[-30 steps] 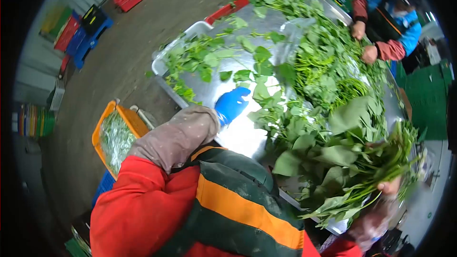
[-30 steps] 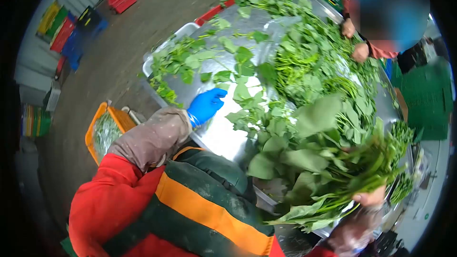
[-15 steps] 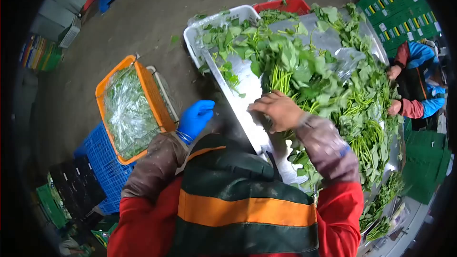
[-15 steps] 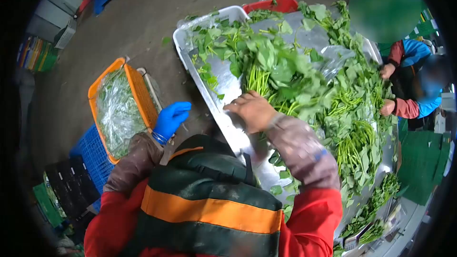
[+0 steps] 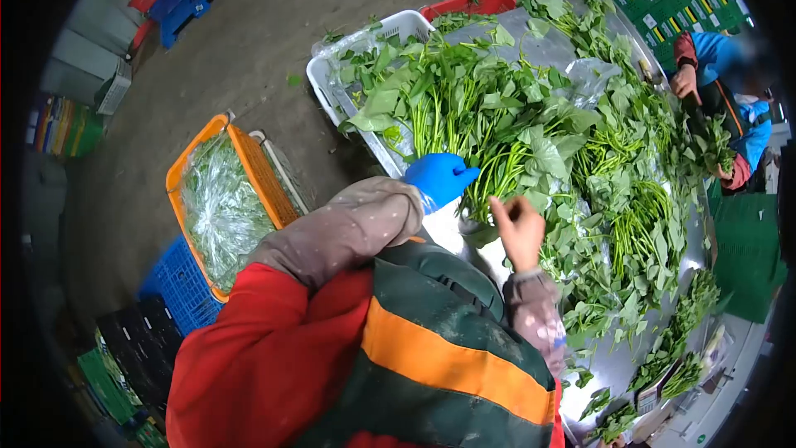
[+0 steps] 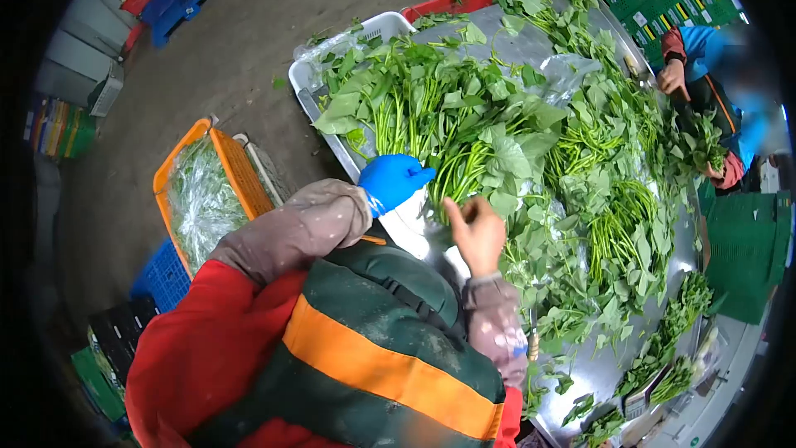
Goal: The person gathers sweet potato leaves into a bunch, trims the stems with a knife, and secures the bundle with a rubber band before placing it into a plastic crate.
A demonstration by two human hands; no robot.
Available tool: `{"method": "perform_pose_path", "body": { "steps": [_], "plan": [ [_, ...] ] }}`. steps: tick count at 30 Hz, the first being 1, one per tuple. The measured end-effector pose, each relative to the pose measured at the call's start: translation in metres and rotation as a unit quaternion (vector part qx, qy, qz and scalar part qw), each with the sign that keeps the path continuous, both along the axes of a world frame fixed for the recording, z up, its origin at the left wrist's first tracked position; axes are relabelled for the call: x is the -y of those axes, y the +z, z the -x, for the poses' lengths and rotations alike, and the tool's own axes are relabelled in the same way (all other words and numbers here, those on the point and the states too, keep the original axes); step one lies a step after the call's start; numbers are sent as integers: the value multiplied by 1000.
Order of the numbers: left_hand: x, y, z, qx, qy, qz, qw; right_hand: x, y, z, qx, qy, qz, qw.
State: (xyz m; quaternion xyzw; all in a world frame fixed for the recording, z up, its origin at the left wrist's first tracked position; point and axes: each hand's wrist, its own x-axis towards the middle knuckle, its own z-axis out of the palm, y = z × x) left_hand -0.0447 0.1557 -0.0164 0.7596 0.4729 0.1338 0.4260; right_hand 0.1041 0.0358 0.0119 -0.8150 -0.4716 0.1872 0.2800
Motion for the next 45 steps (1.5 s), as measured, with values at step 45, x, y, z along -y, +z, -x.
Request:
{"method": "perform_pose_path", "body": {
  "steps": [45],
  "plan": [
    [33,57,-28,-153,-389,-70,906,57,35,-55,-419,-200,-338,818]
  ]
}}
